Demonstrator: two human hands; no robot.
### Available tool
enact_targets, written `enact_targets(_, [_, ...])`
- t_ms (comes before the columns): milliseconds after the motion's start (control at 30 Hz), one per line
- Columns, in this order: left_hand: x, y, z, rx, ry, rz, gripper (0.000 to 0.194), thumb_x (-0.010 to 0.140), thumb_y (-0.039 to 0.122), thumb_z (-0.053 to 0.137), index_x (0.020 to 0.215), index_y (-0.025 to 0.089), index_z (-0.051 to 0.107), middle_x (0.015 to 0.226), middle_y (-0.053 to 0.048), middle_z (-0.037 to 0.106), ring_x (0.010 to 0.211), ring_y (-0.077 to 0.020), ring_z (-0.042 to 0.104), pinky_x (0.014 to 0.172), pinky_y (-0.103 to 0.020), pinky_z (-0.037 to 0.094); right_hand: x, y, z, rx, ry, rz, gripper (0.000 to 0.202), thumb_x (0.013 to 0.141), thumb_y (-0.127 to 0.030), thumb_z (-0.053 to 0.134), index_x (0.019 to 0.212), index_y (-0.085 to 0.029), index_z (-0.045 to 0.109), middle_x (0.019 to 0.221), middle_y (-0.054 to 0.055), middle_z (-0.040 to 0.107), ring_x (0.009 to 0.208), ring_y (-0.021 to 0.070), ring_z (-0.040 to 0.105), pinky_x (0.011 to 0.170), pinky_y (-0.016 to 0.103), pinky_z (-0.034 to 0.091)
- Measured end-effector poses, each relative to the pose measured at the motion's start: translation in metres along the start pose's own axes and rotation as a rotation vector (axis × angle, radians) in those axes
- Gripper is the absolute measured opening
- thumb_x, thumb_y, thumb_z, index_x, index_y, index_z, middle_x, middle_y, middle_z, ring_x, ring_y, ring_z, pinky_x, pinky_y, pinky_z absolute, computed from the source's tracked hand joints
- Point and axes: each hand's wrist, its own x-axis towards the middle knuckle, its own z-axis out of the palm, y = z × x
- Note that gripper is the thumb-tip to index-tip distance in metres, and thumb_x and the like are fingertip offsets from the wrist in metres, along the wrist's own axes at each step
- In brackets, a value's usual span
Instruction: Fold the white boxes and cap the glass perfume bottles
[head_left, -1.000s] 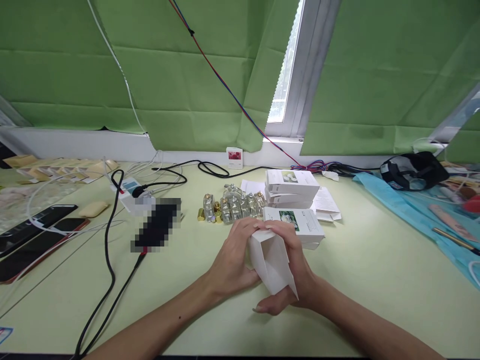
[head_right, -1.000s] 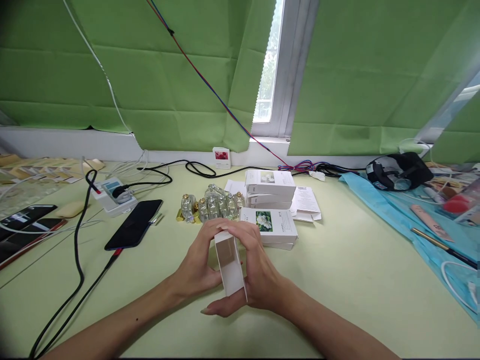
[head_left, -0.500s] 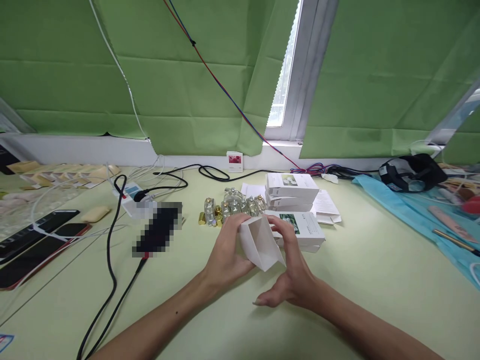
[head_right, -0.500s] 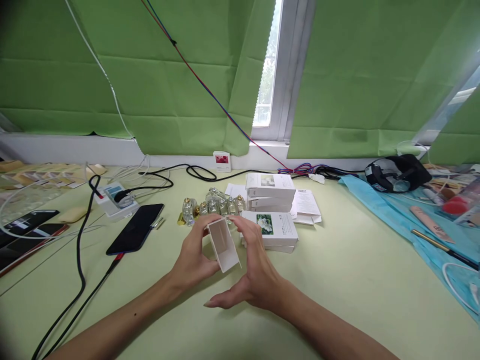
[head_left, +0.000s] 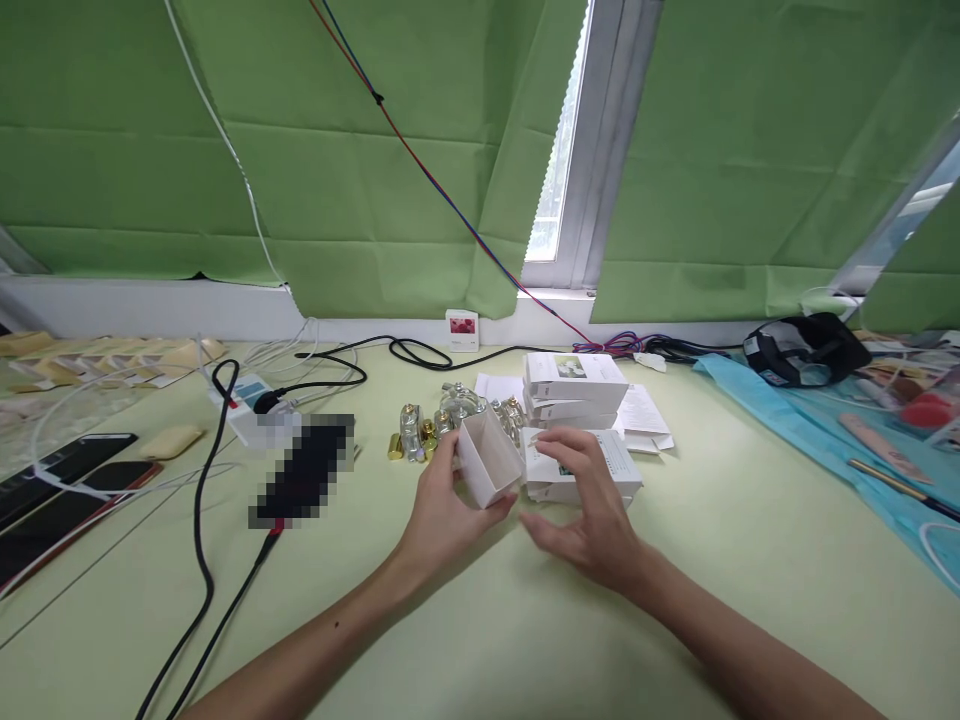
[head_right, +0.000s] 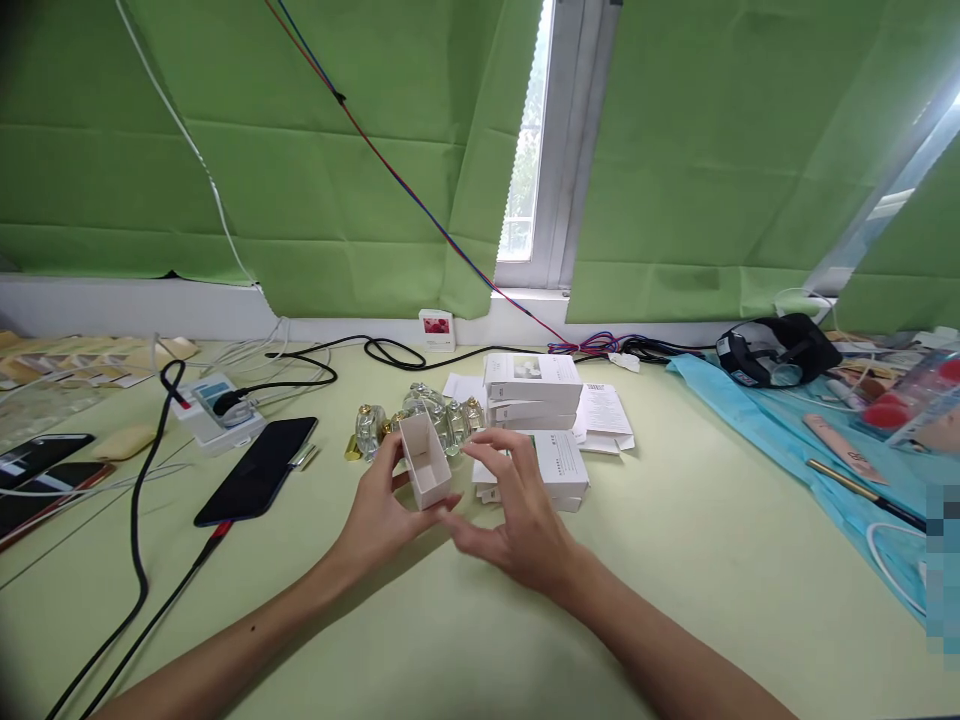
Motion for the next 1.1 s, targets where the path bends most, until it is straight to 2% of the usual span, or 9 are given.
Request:
enact_targets(100, [-0.001,0.001,0.001,-0.003,-0.001,-0.051,0.067,0.069,0.038,0.084,0.125,0.026,0.049,0.122,-0.007,0.064,0.112,-0.0289,0.067,0.090,-0.048,0.061,0.017,0.005,-0.015,-0.101,0.002,0.007,0.042,0.094,-0.017,0.060,0.134,-0.027,0.049,0.123,0.013,0.054,0.118,0.0305,0.057,0.096,0.052,0.055])
enact_targets(233, [-0.001,0.002,0.002,-0.007,-0.021,-0.090,0.070,0.068,0.037,0.085,0.126,0.027,0.047,0.127,-0.009,0.063,0.115,-0.0312,0.067,0.090,-0.050,0.062,0.038,0.023,-0.037,-0.261,0.028,0.097,0.036,0.095,-0.022,0.059,0.129,-0.027,0.053,0.124,0.013,0.054,0.121,0.0340,0.056,0.100,0.057,0.050])
enact_targets(300, [-0.002,0.001,0.002,-0.011,-0.028,-0.086,0.070,0.069,0.037,0.085,0.127,0.027,0.047,0.128,-0.010,0.063,0.115,-0.0318,0.067,0.089,-0.051,0.063,0.049,0.036,-0.048,-0.326,-0.004,0.138,0.037,0.093,-0.027,0.062,0.129,-0.027,0.054,0.126,0.014,0.055,0.124,0.0359,0.053,0.105,0.059,0.046])
enact_targets(333, [-0.002,0.001,0.002,-0.017,-0.029,-0.082,0.070,0.069,0.037,0.085,0.127,0.027,0.047,0.129,-0.010,0.063,0.115,-0.0320,0.068,0.087,-0.050,0.063,0.055,0.043,-0.053,-0.350,-0.031,0.155,0.039,0.092,-0.030,0.064,0.130,-0.027,0.054,0.128,0.014,0.055,0.126,0.0369,0.052,0.107,0.060,0.044])
enact_targets(433, [-0.003,0.001,0.003,-0.027,-0.036,-0.079,0.068,0.071,0.038,0.085,0.127,0.026,0.049,0.128,-0.011,0.064,0.113,-0.0324,0.069,0.082,-0.048,0.064,0.074,0.067,-0.067,-0.384,-0.231,0.248,0.053,0.087,-0.039,0.073,0.135,-0.028,0.053,0.136,0.014,0.055,0.133,0.0399,0.048,0.112,0.064,0.038])
enact_targets(567, [-0.003,0.000,0.003,-0.019,-0.042,-0.077,0.066,0.071,0.037,0.085,0.125,0.025,0.050,0.126,-0.011,0.065,0.112,-0.0319,0.069,0.083,-0.048,0.064,0.097,0.094,-0.077,-0.392,-0.576,0.434,0.086,0.073,-0.045,0.085,0.148,-0.029,0.045,0.148,0.014,0.050,0.136,0.0420,0.047,0.109,0.062,0.042])
enact_targets(667, [-0.003,0.000,0.003,-0.024,-0.066,-0.083,0.066,0.071,0.038,0.084,0.125,0.025,0.050,0.126,-0.011,0.065,0.110,-0.0302,0.069,0.087,-0.048,0.063,0.112,0.107,-0.080,-0.391,-0.750,0.478,0.098,0.068,-0.042,0.087,0.153,-0.027,0.042,0.146,0.015,0.054,0.134,0.0395,0.051,0.108,0.056,0.046])
enact_targets(867, [-0.003,-0.003,0.002,-0.028,-0.068,-0.089,0.067,0.069,0.036,0.085,0.125,0.026,0.050,0.127,-0.010,0.065,0.113,-0.0302,0.068,0.089,-0.048,0.063,0.123,0.127,-0.082,-0.349,-0.892,0.526,0.101,0.064,-0.043,0.087,0.154,-0.027,0.043,0.153,0.011,0.053,0.138,0.0393,0.050,0.110,0.051,0.047])
enact_targets(1100, [-0.004,0.002,0.001,-0.035,-0.099,-0.122,0.070,0.069,0.038,0.085,0.127,0.025,0.047,0.132,-0.011,0.062,0.120,-0.0315,0.064,0.092,-0.047,0.061,0.117,0.135,-0.085,-0.291,-0.895,0.576,0.105,0.062,-0.043,0.084,0.156,-0.027,0.040,0.147,0.010,0.059,0.128,0.0396,0.059,0.103,0.049,0.052])
